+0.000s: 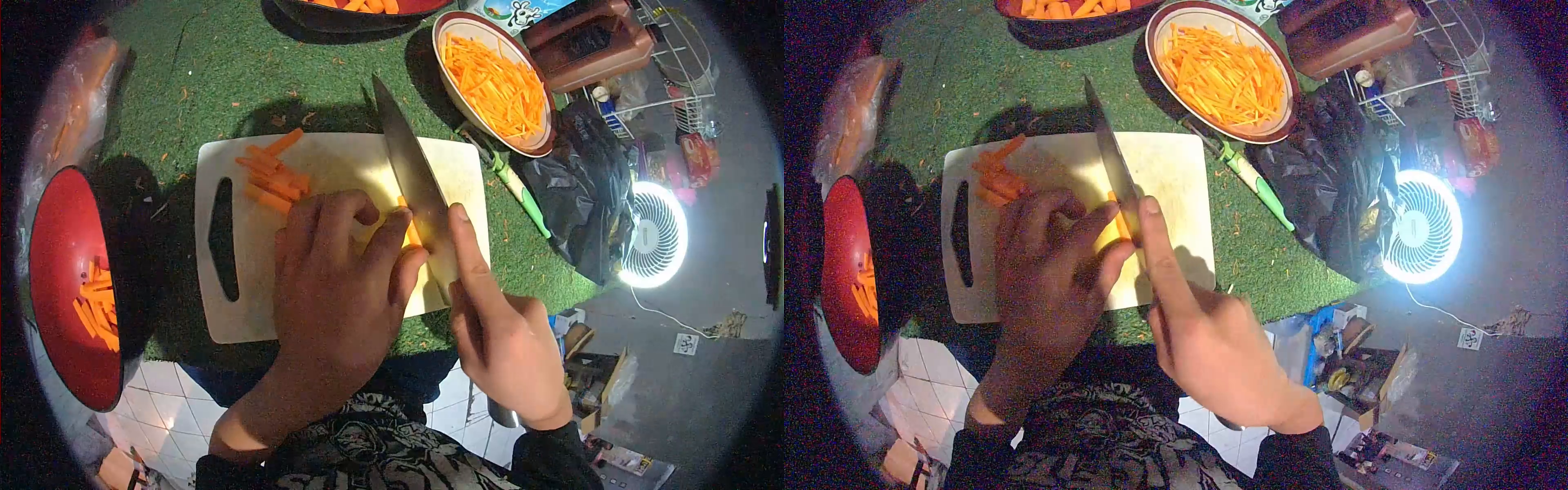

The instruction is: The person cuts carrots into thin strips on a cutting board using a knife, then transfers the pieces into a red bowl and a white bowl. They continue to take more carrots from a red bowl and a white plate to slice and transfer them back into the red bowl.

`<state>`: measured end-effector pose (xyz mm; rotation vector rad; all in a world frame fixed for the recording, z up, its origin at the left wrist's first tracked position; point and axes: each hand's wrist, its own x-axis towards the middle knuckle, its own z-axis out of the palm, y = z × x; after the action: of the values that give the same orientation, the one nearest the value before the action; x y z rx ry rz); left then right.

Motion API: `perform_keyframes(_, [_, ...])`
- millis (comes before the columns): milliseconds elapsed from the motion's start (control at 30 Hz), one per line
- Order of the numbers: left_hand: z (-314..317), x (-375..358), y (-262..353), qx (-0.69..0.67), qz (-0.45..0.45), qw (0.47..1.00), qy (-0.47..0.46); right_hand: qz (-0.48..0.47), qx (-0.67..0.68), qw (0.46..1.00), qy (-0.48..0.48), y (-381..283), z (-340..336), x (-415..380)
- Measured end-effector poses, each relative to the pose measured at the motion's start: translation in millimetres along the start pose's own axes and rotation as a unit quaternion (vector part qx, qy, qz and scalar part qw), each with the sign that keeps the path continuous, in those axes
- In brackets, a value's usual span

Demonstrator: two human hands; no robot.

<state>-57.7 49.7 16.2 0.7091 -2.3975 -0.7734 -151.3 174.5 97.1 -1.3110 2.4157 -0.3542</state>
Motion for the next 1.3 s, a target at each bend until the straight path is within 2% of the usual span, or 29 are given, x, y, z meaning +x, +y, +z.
perform_keyframes(200, [-3, 3, -1, -0.005, 0.002, 1.000, -0.010, -0.058, -0.031, 0.998, -0.023, 8, 4, 6])
perform_keyframes(367, [-3, 1, -3, -0.002, 0.008, 1.000, -0.015, 0.014, 0.019, 1.000, 0.007, -4, 8, 32])
perform_keyframes(467, [-1, 0, -5, -0.017, 0.008, 1.000, 0.021, -0.027, -0.016, 0.998, 0.048, 1, 6, 33])
perform_keyframes(533, [-3, 1, -5, -0.026, 0.000, 1.000, 0.015, -0.026, -0.026, 0.997, 0.069, 3, 2, 27])
perform_keyframes(733, [-1, 2, -2, -0.010, -0.010, 1.000, 0.020, 0.014, 0.027, 0.998, 0.046, -2, 5, 12])
perform_keyframes(833, [-2, 2, -2, -0.017, -0.016, 1.000, 0.019, 0.009, 0.011, 0.999, 0.036, -3, 5, 12])
perform_keyframes(967, [-1, 2, -4, -0.034, -0.015, 0.999, 0.018, 0.051, 0.015, 0.999, 0.004, -6, 5, 14])
perform_keyframes(1100, [0, 2, -3, -0.022, -0.018, 1.000, 0.013, -0.001, 0.012, 0.999, 0.040, -2, 15, 26])
perform_keyframes(1300, [-3, 0, -4, -0.032, -0.012, 0.999, 0.015, -0.024, 0.003, 0.997, 0.073, 1, 12, 39])
